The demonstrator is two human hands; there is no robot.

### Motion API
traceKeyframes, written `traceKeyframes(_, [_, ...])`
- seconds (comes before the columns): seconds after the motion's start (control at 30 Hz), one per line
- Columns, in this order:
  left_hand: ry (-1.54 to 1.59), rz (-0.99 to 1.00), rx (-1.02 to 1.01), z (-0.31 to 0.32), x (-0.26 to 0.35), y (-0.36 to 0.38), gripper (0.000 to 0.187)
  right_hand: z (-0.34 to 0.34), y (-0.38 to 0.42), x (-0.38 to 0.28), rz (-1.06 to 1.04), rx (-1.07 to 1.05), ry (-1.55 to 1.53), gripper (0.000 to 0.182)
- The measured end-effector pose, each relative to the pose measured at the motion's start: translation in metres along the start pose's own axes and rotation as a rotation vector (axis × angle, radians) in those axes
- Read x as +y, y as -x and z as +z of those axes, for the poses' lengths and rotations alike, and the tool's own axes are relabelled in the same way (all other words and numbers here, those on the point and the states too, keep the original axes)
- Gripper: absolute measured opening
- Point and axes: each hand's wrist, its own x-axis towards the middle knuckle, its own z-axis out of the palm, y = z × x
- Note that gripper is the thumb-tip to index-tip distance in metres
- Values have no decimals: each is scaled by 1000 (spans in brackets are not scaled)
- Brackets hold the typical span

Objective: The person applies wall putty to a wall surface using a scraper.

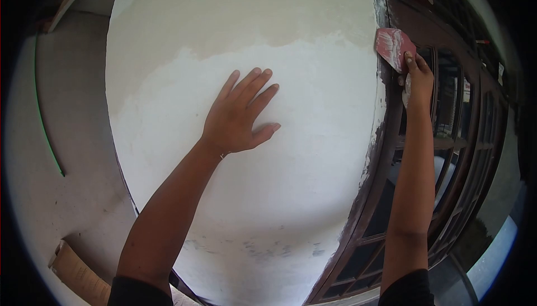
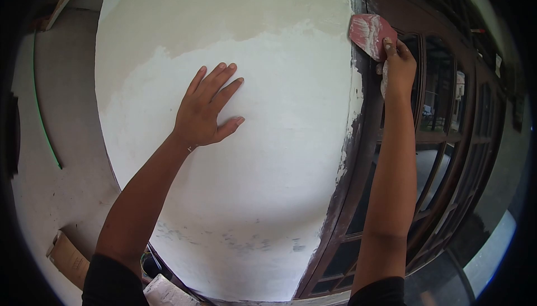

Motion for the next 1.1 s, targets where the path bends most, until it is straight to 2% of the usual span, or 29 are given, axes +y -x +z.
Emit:
traceKeyframes(0.07, [-1, 6, -1, 0, 0, 0, 63, 1, 1, 0, 22, 1, -101, 29])
traceKeyframes(0.17, [3, 0, -2, 0, 0, 0, 62, 12, -1, -1, -52, -88, 6, 31])
traceKeyframes(0.23, [0, 6, 2, -1, 0, 0, 62, 14, -9, 12, -274, -10, 168, 33])
traceKeyframes(0.27, [0, 4, 3, -1, 0, 0, 62, 5, -11, 13, -153, -7, 147, 30])
traceKeyframes(0.3, [6, 3, 5, 0, 0, 0, 62, -3, -9, 13, -155, -11, 146, 30])
traceKeyframes(0.37, [7, -1, 6, -1, -1, 1, 62, -17, 1, 11, 60, -86, -128, 24])
traceKeyframes(0.4, [11, 1, 5, -2, -1, 1, 63, -15, 17, 9, 70, -45, -220, 20])
traceKeyframes(0.53, [42, -1, 8, -1, 0, 1, 67, -25, 98, 23, 101, -109, -336, 22])
traceKeyframes(0.67, [162, -55, -61, -8, 5, 12, 79, -41, 233, 20, 174, -82, -437, 28])
traceKeyframes(0.77, [242, -127, -149, -22, 38, 79, 95, -64, 340, 18, 439, -78, -471, 35])
traceKeyframes(0.87, [340, -317, -225, -52, 105, 204, 101, -84, 438, 18, 821, -102, -606, 31])
traceKeyframes(0.9, [395, -473, -326, -66, 130, 250, 101, -87, 468, 17, 986, -79, -687, 33])
traceKeyframes(1.03, [662, -1187, -155, -114, 247, 405, 97, -100, 548, 8, 1569, -295, -742, 51])
traceKeyframes(1.1, [666, -1412, -202, -157, 285, 438, 95, -93, 571, -4, 1733, -269, -613, 57])
